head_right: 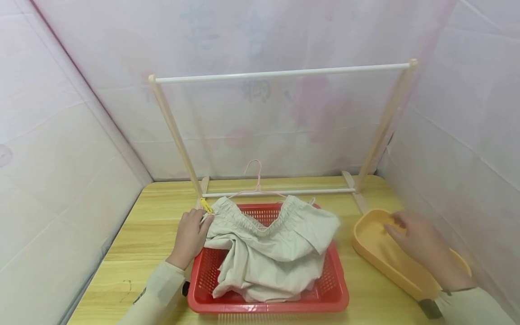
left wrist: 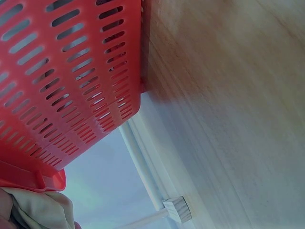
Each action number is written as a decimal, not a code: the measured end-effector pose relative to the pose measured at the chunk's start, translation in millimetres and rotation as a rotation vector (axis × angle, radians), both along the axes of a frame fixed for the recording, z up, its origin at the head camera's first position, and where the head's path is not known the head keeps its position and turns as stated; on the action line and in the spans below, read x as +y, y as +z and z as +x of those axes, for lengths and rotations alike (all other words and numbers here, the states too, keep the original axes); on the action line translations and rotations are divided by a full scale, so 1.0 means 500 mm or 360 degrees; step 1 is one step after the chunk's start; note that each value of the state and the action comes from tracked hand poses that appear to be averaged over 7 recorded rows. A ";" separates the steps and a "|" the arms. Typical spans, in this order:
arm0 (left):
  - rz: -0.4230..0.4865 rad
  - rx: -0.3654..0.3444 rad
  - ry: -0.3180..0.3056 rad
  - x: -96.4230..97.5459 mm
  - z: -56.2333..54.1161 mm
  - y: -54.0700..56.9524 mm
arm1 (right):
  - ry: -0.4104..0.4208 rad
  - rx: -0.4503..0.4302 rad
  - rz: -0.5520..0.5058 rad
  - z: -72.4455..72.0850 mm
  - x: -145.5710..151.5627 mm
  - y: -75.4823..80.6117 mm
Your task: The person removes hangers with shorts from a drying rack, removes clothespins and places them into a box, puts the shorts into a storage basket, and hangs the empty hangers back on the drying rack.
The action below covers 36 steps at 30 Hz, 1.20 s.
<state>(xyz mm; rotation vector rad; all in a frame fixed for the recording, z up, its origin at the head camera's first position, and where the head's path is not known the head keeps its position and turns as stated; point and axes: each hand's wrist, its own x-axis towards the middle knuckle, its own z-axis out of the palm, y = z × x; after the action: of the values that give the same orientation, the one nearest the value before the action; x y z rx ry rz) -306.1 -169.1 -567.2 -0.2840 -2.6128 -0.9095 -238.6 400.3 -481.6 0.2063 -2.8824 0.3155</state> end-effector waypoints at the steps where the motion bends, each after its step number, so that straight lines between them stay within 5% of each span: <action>1: 0.0003 -0.0001 -0.0003 0.000 0.000 -0.001 | -0.0012 -0.0022 0.0008 0.000 0.002 -0.001; 11: 0.0012 0.0018 -0.0007 -0.002 -0.001 -0.004 | 0.0000 -0.0253 0.0068 -0.015 0.016 -0.010; 36: 0.0007 -0.0007 -0.0011 0.000 0.001 -0.001 | 0.0114 -0.0259 0.0220 -0.040 0.022 -0.029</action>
<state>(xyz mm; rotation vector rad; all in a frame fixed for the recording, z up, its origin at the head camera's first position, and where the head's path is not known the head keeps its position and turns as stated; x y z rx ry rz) -305.5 -169.3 -567.9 -0.2900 -2.6153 -0.9191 -258.5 411.3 -496.3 0.3229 -3.0657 0.1517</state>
